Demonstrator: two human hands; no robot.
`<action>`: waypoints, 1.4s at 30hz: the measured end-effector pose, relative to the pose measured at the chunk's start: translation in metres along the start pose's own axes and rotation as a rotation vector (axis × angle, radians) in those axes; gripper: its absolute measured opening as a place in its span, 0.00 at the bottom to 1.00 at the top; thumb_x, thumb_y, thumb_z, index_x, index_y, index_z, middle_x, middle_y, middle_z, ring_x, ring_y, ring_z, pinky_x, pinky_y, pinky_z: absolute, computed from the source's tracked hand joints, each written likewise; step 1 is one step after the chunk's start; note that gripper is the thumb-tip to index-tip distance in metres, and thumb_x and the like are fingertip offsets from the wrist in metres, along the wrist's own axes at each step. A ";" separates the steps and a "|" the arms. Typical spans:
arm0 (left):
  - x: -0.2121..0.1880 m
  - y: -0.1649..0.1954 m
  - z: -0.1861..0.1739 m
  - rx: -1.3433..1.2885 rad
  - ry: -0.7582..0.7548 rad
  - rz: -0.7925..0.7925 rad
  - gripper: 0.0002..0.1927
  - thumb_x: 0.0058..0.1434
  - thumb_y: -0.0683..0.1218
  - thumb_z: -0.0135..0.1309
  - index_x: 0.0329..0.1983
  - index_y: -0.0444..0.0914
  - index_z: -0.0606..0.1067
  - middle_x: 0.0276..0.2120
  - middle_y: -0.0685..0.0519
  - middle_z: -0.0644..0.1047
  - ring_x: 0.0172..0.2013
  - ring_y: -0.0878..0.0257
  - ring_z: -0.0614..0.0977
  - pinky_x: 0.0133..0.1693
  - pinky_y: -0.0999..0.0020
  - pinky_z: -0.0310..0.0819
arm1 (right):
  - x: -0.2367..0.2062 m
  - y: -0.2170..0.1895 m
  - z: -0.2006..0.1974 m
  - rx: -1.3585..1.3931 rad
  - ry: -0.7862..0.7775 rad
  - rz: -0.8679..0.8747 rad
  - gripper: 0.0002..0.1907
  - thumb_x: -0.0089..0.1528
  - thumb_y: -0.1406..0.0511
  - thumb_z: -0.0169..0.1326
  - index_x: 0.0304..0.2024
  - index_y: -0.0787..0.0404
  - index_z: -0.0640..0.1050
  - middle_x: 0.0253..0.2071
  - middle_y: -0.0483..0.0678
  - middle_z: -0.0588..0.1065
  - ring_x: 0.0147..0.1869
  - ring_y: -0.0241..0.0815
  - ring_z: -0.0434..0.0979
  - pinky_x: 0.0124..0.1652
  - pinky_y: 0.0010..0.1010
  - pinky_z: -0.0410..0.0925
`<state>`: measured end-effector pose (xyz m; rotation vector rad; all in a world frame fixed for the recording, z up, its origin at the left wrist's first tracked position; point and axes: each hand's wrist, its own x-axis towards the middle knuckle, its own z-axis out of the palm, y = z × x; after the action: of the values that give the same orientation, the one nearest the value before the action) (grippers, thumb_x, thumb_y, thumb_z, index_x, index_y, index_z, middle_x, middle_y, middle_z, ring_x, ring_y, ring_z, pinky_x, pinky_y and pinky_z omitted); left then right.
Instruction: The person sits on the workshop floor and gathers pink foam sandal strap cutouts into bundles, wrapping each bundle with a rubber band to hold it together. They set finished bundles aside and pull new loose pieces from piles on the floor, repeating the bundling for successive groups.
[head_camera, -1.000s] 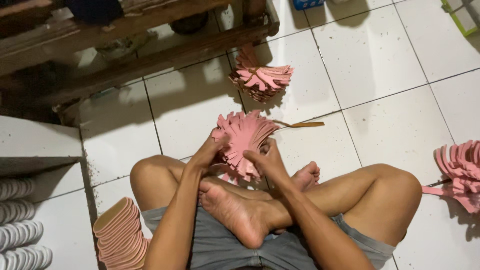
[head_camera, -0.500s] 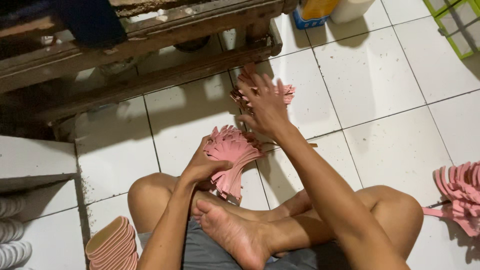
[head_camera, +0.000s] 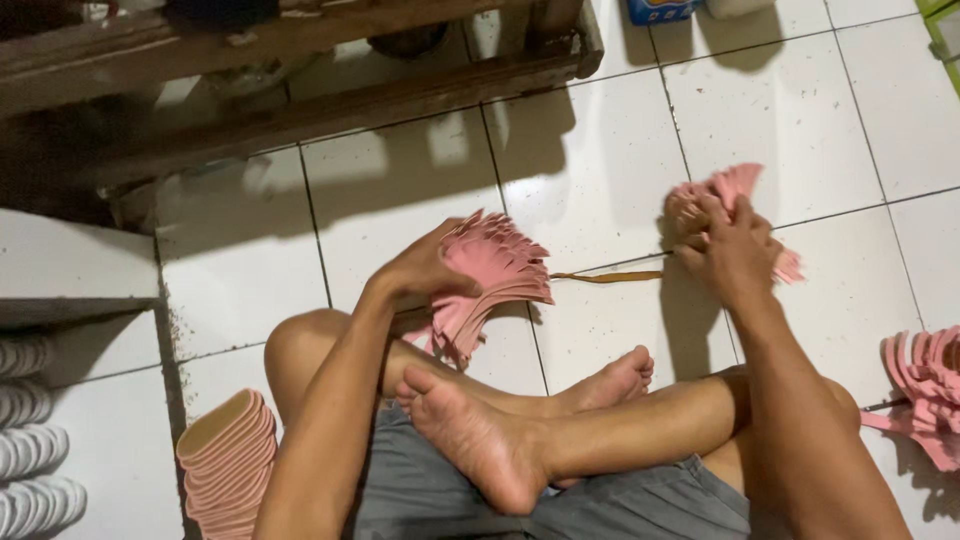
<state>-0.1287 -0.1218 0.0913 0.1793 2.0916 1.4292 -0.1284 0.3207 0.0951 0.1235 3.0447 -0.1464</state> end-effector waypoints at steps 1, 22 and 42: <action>0.007 0.001 -0.002 0.084 -0.036 0.010 0.60 0.35 0.52 0.74 0.73 0.42 0.59 0.62 0.42 0.75 0.61 0.51 0.76 0.61 0.61 0.71 | -0.009 0.002 -0.009 0.009 -0.009 0.034 0.49 0.49 0.52 0.69 0.71 0.44 0.65 0.71 0.60 0.60 0.70 0.69 0.58 0.60 0.67 0.53; 0.014 -0.067 0.025 -0.123 0.345 0.105 0.33 0.64 0.59 0.54 0.68 0.39 0.68 0.57 0.44 0.76 0.55 0.56 0.78 0.58 0.61 0.71 | -0.053 -0.203 0.018 0.020 0.037 -0.988 0.45 0.51 0.57 0.63 0.70 0.55 0.62 0.72 0.60 0.60 0.75 0.62 0.56 0.65 0.52 0.58; -0.053 0.022 0.091 0.202 0.349 0.199 0.43 0.58 0.60 0.65 0.72 0.43 0.62 0.66 0.40 0.66 0.65 0.45 0.68 0.64 0.55 0.64 | -0.110 -0.144 -0.067 0.842 -0.128 -0.243 0.25 0.61 0.72 0.46 0.62 0.60 0.70 0.45 0.55 0.79 0.43 0.48 0.81 0.46 0.37 0.75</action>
<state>-0.0413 -0.0618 0.1096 0.2371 2.5676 1.4431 -0.0377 0.1766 0.1852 -0.1945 2.6410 -1.3675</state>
